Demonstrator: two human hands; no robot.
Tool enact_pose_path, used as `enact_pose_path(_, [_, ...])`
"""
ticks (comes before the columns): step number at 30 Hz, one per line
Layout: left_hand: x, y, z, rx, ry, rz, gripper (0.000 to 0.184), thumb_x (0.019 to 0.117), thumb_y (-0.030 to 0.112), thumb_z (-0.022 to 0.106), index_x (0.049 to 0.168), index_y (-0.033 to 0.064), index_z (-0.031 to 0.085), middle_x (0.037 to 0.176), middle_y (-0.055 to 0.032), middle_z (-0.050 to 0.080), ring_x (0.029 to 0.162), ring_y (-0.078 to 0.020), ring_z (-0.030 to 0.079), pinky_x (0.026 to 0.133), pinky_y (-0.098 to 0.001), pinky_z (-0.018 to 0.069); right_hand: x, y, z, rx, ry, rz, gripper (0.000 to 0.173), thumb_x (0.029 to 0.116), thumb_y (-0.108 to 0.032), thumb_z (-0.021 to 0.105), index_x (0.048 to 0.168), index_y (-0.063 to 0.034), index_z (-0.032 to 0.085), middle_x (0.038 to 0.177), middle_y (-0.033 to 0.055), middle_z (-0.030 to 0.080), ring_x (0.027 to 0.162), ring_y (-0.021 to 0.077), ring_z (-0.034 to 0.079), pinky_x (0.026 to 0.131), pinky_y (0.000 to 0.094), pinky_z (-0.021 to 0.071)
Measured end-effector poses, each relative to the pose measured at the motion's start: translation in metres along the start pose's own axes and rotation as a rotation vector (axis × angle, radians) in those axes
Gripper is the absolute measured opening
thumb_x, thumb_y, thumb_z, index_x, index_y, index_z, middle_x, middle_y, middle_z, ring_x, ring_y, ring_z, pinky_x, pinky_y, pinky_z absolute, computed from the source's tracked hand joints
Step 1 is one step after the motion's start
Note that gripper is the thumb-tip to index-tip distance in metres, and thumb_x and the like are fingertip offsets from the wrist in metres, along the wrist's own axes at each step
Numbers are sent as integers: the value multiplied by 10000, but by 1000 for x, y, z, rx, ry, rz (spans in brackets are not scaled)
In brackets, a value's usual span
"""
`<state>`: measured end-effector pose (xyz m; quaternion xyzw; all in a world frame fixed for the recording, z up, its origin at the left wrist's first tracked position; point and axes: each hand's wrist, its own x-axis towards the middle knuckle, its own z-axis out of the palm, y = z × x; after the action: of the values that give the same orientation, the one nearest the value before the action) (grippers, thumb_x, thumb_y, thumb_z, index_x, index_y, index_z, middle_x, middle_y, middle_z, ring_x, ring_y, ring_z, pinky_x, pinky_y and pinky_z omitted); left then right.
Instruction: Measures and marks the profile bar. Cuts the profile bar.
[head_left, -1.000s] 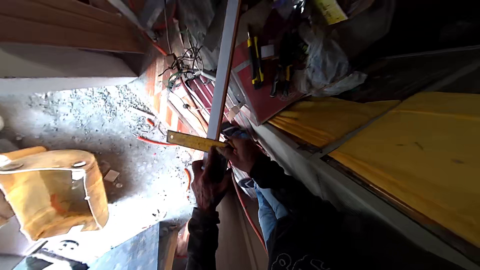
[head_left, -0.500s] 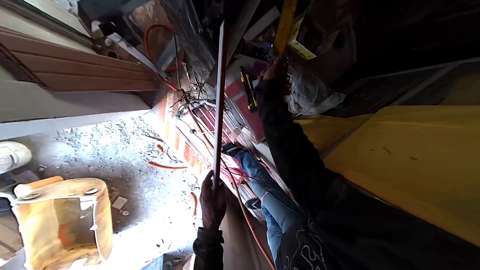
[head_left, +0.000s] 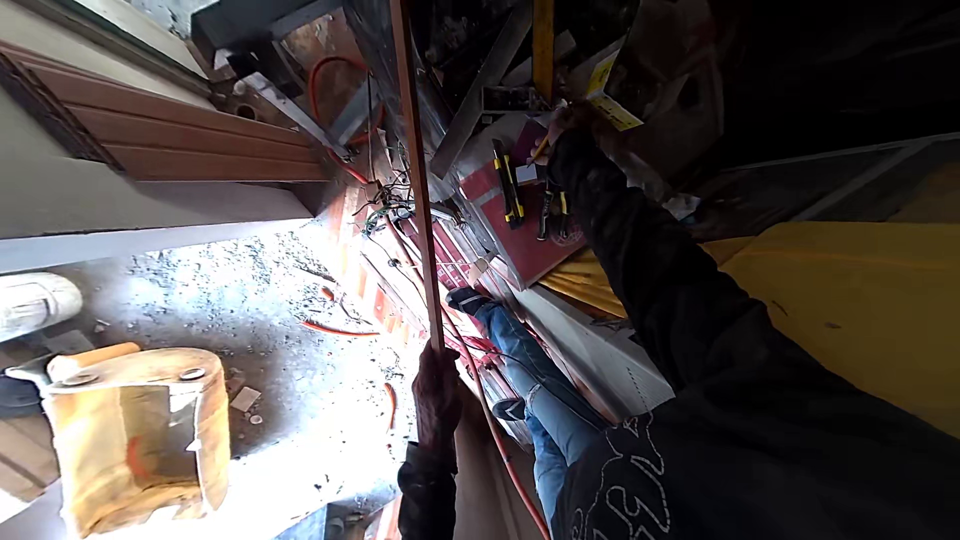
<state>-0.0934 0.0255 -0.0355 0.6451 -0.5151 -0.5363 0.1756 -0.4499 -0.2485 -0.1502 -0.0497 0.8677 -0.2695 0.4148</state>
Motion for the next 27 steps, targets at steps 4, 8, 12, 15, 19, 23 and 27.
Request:
enact_pose_path(4, [16,10,4,-2,-46,31,374,1048,167,439,1324,-64,540,959,-38,716,709,-78,658,641,-258,575,22,9,8,-29,44,-87,473,1108,-354,450,1475,-55,455,1161,221,655,841,292,727,680,431,630])
enact_pose_path(8, [27,20,8,-24,-69,52,371,1057,175,442,1337,-51,536,994,-46,728,723,-81,666,654,-266,575,27,11,-1,-198,173,-262,424,1081,-339,493,1341,-20,595,1129,177,708,948,261,734,826,423,617])
enact_pose_path(12, [33,27,8,-86,-170,-50,436,1083,240,407,1438,-8,447,1048,-21,744,692,-79,672,617,-270,572,-27,63,-19,-437,400,-384,427,1031,-345,557,1308,-36,661,1275,198,684,1221,343,644,1045,515,501])
enact_pose_path(15, [41,37,7,-162,-210,-72,445,1082,259,414,1452,15,456,945,0,734,573,-78,597,534,-262,526,-57,111,-18,-632,313,-265,585,958,-515,598,1334,-68,635,1422,221,575,1350,411,520,1075,641,419])
enact_pose_path(19, [42,53,-8,-230,-232,-66,442,1077,255,478,1460,35,473,851,-26,725,525,-108,610,496,-277,550,-66,145,-7,-831,197,-183,574,955,-425,626,1415,-84,587,1497,262,500,1362,463,498,1068,644,429])
enact_pose_path(23, [43,51,-30,-213,-226,-122,533,991,240,659,1467,87,473,830,-65,694,563,-155,664,533,-333,606,-63,137,-3,-718,210,-82,566,901,-370,717,1366,-61,624,1378,237,611,1332,406,544,1078,592,439])
enact_pose_path(27, [58,36,-53,0,-222,-80,442,1026,298,609,1413,109,510,755,-62,670,551,-161,648,554,-355,592,-68,123,-12,-447,104,-63,504,1014,-309,573,1390,26,562,1444,242,548,1391,335,498,1142,482,414])
